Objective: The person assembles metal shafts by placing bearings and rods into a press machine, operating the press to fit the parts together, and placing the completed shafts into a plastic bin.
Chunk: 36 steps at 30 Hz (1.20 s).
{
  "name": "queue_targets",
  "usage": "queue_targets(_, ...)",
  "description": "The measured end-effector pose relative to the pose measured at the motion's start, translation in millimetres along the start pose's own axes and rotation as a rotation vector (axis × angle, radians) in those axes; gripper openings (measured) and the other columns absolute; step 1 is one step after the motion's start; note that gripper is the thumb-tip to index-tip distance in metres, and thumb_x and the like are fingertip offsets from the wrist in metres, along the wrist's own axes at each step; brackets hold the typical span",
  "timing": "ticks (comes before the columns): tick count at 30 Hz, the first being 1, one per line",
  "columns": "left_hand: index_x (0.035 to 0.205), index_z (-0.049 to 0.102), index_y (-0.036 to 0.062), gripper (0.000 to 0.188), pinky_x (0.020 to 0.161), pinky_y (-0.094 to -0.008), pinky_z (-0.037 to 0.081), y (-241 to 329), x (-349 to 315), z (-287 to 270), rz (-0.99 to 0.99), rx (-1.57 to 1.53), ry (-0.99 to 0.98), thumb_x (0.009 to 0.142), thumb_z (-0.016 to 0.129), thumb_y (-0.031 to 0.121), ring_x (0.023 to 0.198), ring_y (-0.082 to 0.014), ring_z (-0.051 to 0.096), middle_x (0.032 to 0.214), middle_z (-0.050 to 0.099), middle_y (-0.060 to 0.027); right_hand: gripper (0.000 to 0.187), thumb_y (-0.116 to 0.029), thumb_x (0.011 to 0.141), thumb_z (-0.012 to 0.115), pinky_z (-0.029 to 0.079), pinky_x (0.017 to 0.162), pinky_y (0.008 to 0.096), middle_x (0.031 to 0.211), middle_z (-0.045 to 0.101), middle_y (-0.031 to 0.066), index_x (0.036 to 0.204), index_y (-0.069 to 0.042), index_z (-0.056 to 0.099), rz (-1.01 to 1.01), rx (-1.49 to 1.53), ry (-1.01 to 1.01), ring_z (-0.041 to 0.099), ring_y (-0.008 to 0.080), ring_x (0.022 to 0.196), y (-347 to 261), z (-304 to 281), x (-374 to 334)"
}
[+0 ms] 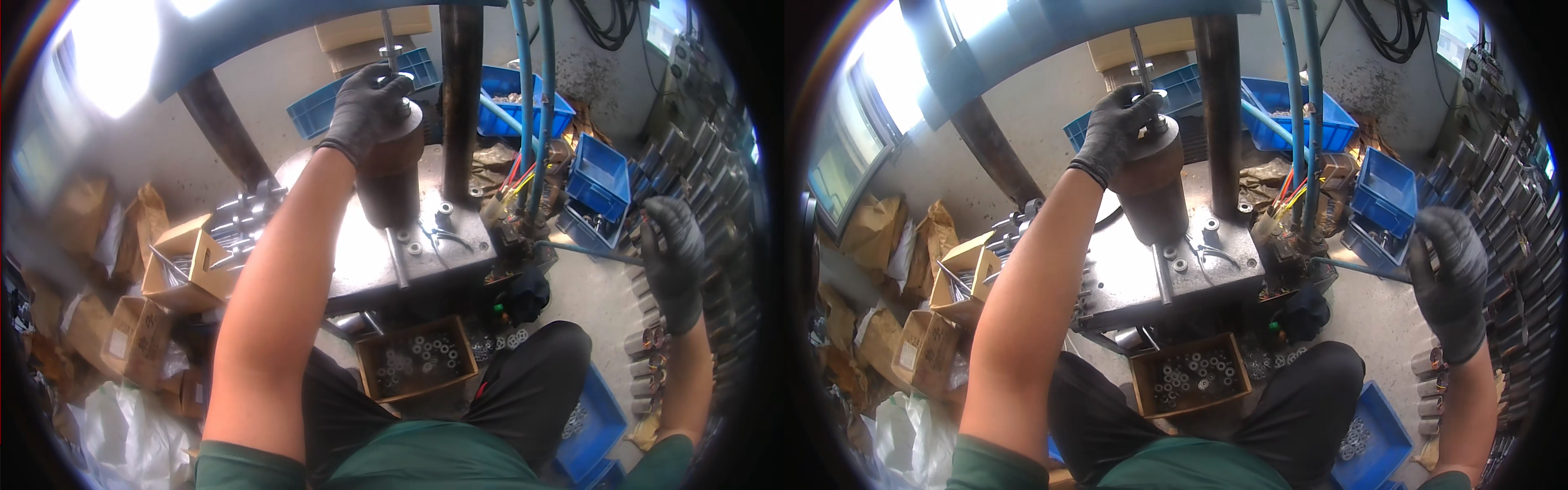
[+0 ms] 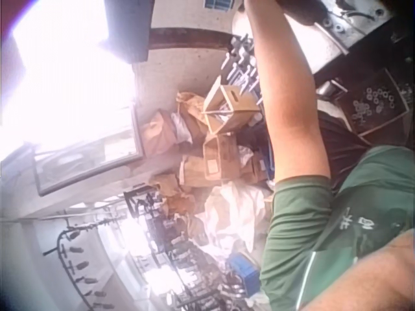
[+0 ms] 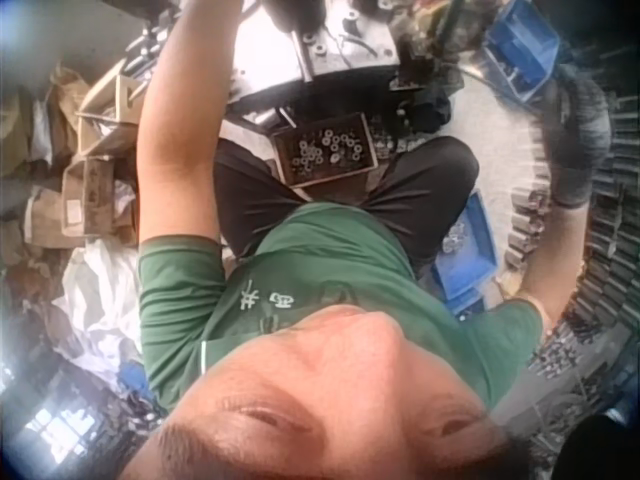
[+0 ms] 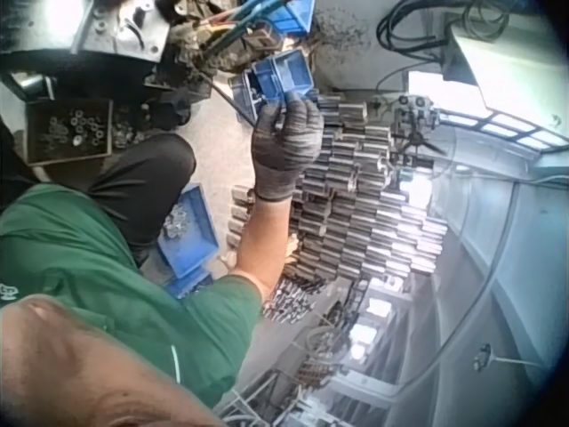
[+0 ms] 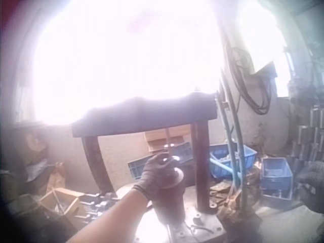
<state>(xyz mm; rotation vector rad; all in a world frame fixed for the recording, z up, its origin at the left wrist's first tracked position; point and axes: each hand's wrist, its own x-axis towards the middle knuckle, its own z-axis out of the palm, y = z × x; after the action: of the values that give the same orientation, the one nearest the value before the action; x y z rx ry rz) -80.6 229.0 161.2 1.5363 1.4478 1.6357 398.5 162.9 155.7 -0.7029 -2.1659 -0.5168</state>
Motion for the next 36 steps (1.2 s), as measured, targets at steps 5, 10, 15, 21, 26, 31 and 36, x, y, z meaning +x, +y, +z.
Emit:
queue_targets(5,0.119,0.068,0.0004,0.037,0.078,-0.0267,0.063,12.1,-5.1,9.7,-0.027,-0.017,0.013,0.09,0.084,0.016,0.089,-0.0113,0.064,0.095,0.065,-0.0051,0.025,0.001,0.093,0.07,0.058,0.087,0.0379,0.11,0.072,0.0163,0.118,-0.001,0.069,0.089,0.06,0.051,0.073,0.0284,0.1,25.9,21.0,49.2)
queue_targets(10,0.125,0.071,0.0031,0.051,0.093,-0.033,0.057,-3.3,1.6,-2.6,0.086,0.282,0.067,0.088,0.08,0.036,0.098,-0.0191,0.073,0.109,0.076,-0.0132,0.028,0.003,0.094,0.069,0.058,0.09,0.0366,0.115,0.073,0.0157,0.121,0.001,0.069,0.22,0.218,-0.07,0.074,0.0247,0.1,15.6,12.3,33.5)
queue_targets(15,0.126,0.071,0.0015,0.053,0.09,-0.033,0.058,-3.8,1.6,-2.8,-0.005,0.098,0.069,0.087,0.082,0.037,0.094,-0.0186,0.074,0.106,0.077,-0.0145,0.026,-0.004,0.079,0.07,0.057,0.081,0.046,0.102,0.073,0.0175,0.106,-0.003,0.072,0.2,0.138,-0.771,0.071,0.0389,0.09,-38.2,-35.9,-41.0)
queue_targets(21,0.125,0.07,0.0002,0.05,0.087,-0.0299,0.058,22.5,-10.0,7.4,-0.047,0.215,0.087,0.087,0.084,0.03,0.095,-0.0138,0.068,0.104,0.072,-0.0086,0.01,-0.019,0.082,0.071,0.056,0.07,0.0464,0.081,0.071,0.0134,0.085,-0.01,0.075,0.137,0.161,-1.088,0.07,0.0365,0.076,-55.9,-52.4,-107.4)
queue_targets(26,0.127,0.07,0.0008,0.053,0.088,-0.0295,0.057,-0.4,1.9,-0.7,-0.054,0.119,0.076,0.086,0.085,0.032,0.094,-0.0133,0.067,0.104,0.072,-0.0078,0.021,-0.014,0.079,0.073,0.058,0.075,0.0464,0.09,0.073,0.0183,0.098,-0.006,0.077,0.335,0.263,-0.896,0.072,0.0391,0.08,-58.2,-48.5,-80.3)
queue_targets(31,0.127,0.07,0.0011,0.054,0.087,-0.0289,0.057,17.4,-8.9,7.0,-0.093,0.104,0.069,0.086,0.085,0.033,0.092,-0.0128,0.067,0.103,0.072,-0.007,0.02,-0.012,0.079,0.074,0.058,0.076,0.0467,0.09,0.074,0.0177,0.098,-0.004,0.076,0.34,0.273,-0.783,0.072,0.0394,0.08,-57.1,-52.0,-84.5)
queue_targets(36,0.128,0.07,0.0007,0.054,0.084,-0.0279,0.057,17.4,-10.7,5.5,-0.01,0.213,0.068,0.087,0.086,0.032,0.088,-0.0118,0.067,0.097,0.07,-0.006,0.021,-0.017,0.082,0.073,0.057,0.074,0.0474,0.089,0.074,0.0154,0.099,-0.006,0.077,0.259,0.261,-0.908,0.072,0.0386,0.08,-54.2,-50.8,-96.4)
